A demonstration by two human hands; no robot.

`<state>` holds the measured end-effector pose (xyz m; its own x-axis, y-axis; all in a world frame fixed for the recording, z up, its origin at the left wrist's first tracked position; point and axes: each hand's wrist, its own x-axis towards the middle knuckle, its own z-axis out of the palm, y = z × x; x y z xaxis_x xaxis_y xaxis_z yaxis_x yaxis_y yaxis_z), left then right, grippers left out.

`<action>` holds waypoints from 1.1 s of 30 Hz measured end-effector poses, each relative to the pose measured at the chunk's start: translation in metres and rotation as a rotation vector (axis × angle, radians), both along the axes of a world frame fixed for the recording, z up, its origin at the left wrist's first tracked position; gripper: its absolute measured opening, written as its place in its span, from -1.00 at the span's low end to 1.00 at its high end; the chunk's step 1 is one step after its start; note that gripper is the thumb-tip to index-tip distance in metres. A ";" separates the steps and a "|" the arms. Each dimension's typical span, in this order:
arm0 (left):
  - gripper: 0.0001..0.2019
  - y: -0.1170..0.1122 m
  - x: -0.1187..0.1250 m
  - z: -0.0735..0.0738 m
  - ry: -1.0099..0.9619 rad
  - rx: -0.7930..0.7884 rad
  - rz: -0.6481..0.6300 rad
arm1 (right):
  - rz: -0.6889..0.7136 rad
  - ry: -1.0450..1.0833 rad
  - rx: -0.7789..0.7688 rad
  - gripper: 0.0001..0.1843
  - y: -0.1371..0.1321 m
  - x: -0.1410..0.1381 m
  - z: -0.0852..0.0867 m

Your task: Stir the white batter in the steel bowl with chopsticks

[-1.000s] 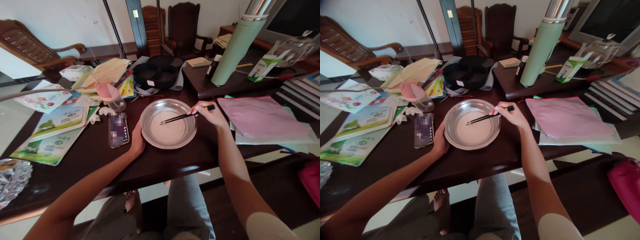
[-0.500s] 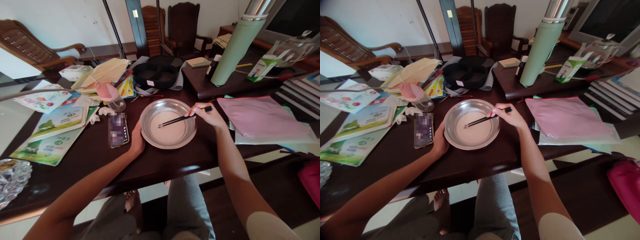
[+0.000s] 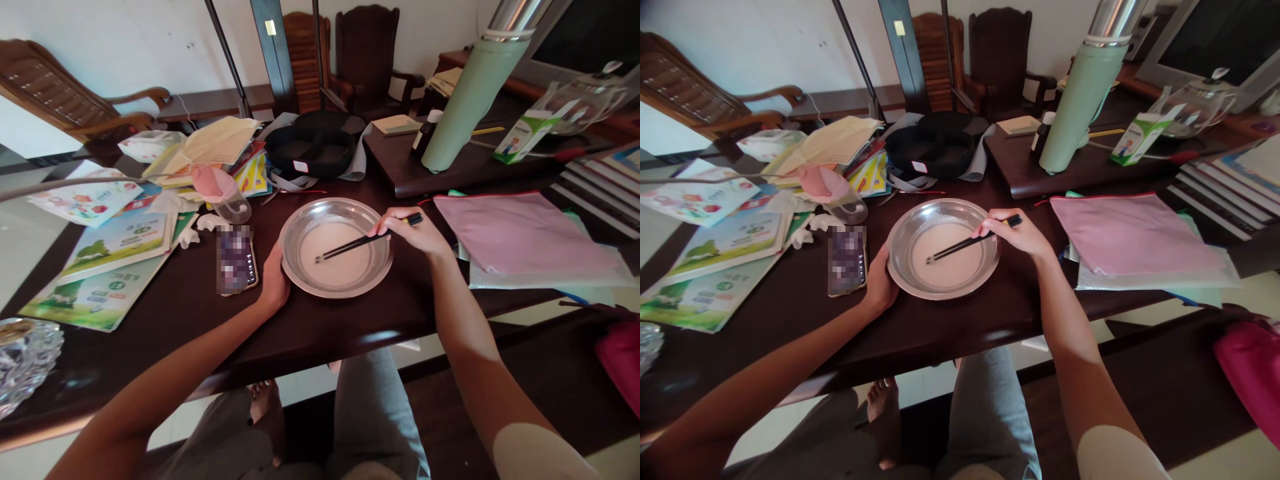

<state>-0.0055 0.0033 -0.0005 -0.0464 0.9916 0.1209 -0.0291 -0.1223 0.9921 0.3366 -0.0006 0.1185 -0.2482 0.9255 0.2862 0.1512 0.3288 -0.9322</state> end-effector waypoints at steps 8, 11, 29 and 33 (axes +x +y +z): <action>-0.42 -0.002 0.002 0.004 -0.046 -0.052 0.013 | -0.257 0.138 0.040 -0.28 0.001 0.031 -0.005; -0.41 -0.002 0.004 0.007 -0.071 -0.069 0.019 | -0.128 0.108 -0.014 -0.28 -0.001 0.026 -0.003; -0.44 -0.004 0.006 0.011 -0.083 -0.073 0.021 | -0.015 0.043 -0.043 -0.31 -0.002 0.015 0.000; -0.44 -0.004 0.006 0.012 -0.064 -0.066 0.011 | -0.017 -0.005 -0.015 -0.33 0.000 -0.002 0.002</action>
<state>0.0007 -0.0010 0.0115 -0.0627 0.9967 0.0521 -0.0921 -0.0577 0.9941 0.3346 -0.0004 0.1201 -0.2336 0.9338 0.2709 0.1611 0.3119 -0.9364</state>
